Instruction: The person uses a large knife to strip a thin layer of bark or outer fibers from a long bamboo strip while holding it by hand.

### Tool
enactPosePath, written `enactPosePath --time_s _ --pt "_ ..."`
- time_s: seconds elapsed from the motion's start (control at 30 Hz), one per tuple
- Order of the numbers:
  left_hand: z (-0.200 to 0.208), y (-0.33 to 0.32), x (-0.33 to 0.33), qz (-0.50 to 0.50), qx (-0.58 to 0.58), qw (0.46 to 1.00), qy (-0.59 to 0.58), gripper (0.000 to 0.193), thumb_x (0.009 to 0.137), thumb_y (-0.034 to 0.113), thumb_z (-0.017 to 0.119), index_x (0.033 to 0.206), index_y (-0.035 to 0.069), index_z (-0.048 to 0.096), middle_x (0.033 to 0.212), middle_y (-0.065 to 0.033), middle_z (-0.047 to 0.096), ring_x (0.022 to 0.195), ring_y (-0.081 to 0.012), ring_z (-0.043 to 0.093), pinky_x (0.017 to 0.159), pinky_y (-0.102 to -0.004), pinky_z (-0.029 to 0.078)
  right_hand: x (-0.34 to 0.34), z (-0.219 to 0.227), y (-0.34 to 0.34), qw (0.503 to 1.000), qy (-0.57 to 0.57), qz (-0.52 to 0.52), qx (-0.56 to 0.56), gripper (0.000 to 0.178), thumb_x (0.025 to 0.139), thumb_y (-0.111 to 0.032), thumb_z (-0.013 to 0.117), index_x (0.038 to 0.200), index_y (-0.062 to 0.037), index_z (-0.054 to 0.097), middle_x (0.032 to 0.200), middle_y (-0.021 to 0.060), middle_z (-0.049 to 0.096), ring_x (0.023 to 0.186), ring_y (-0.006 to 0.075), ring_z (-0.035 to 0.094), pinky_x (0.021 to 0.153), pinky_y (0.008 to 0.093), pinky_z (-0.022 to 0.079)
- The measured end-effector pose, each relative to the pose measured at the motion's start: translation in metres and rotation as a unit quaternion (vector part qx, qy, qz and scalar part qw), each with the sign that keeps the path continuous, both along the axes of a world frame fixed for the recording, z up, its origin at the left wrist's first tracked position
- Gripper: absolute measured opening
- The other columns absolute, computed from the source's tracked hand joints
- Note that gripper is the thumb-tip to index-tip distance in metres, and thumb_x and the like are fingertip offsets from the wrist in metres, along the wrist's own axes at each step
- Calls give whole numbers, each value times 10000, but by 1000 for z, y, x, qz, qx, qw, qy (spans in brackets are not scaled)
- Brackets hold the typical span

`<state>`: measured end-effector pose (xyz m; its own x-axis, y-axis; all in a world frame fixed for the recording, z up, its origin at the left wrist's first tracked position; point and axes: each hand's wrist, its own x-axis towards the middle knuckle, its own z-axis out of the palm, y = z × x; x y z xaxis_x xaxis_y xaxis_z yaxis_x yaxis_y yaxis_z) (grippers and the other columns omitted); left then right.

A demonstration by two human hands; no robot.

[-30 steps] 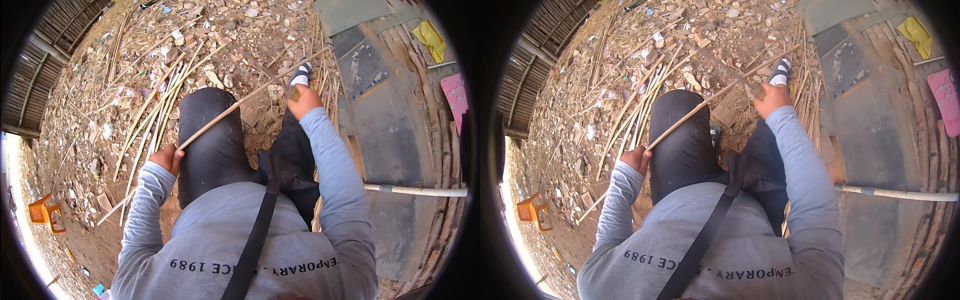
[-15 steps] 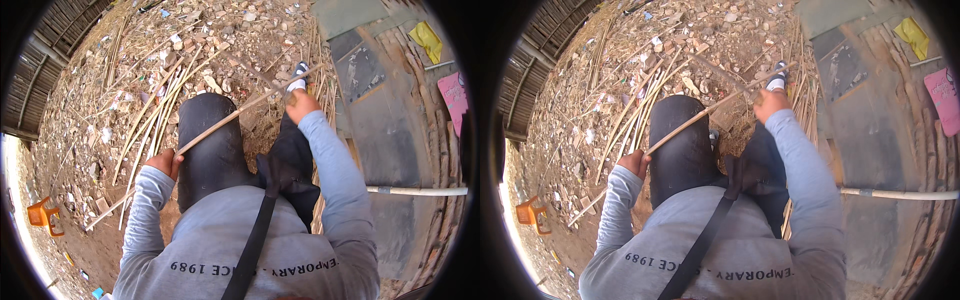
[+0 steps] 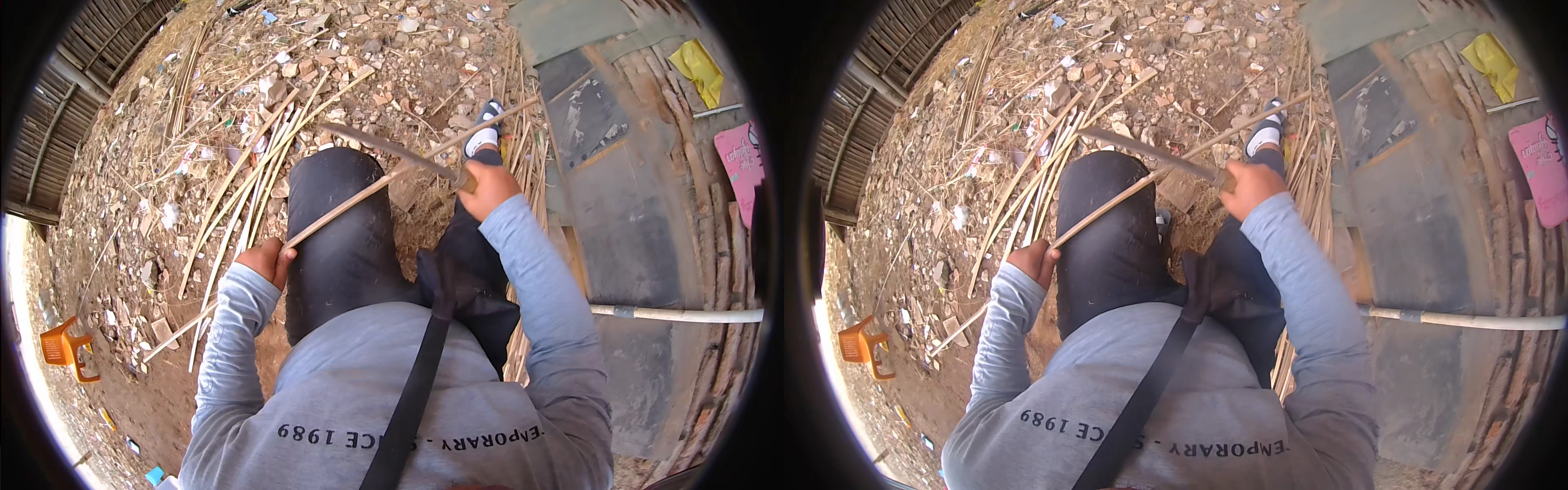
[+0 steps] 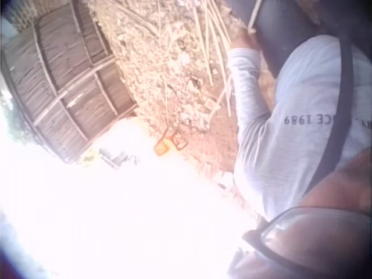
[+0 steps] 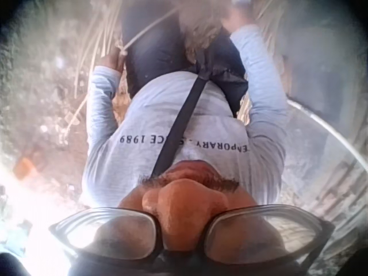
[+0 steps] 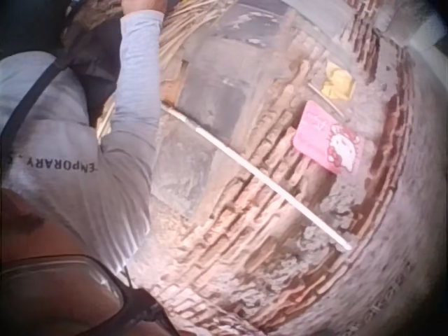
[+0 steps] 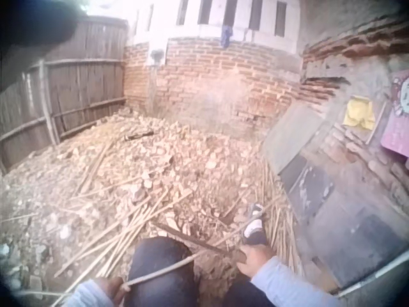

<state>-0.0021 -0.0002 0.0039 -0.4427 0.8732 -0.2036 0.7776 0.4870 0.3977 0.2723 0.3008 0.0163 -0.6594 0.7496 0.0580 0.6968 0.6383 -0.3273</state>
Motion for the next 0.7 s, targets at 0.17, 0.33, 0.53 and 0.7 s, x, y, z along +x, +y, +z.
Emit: enactPosePath --time_s 0.17,0.33,0.53,0.7 --pt "-6 4 -3 -7 -1 1000 20 391 974 386 488 923 10 584 716 -252 619 729 -471 610 661 -513 477 -4 10 43 997 -19 -69 12 276 740 -210 693 947 -35 640 838 206 671 809 397 654 736 456 526" --pt "-9 -6 -5 -15 16 1000 -2 420 981 401 472 918 2 588 706 -252 615 723 -461 619 663 -506 483 -11 5 7 999 13 21 39 280 742 -218 690 969 -61 645 863 238 656 812 413 644 722 477 522" --pt "-2 4 -1 -11 -2 1000 12 411 986 390 467 907 7 594 697 -250 613 721 -455 619 672 -510 482 0 -6 33 993 33 -96 53 276 745 -229 695 964 -67 648 831 235 660 798 420 644 707 476 522" --pt "5 0 1 -3 -9 999 47 403 981 403 476 897 22 576 678 -240 606 690 -457 612 648 -520 481 7 -8 20 999 -16 21 43 257 747 -218 697 955 -75 649 828 208 668 806 416 641 700 484 517"
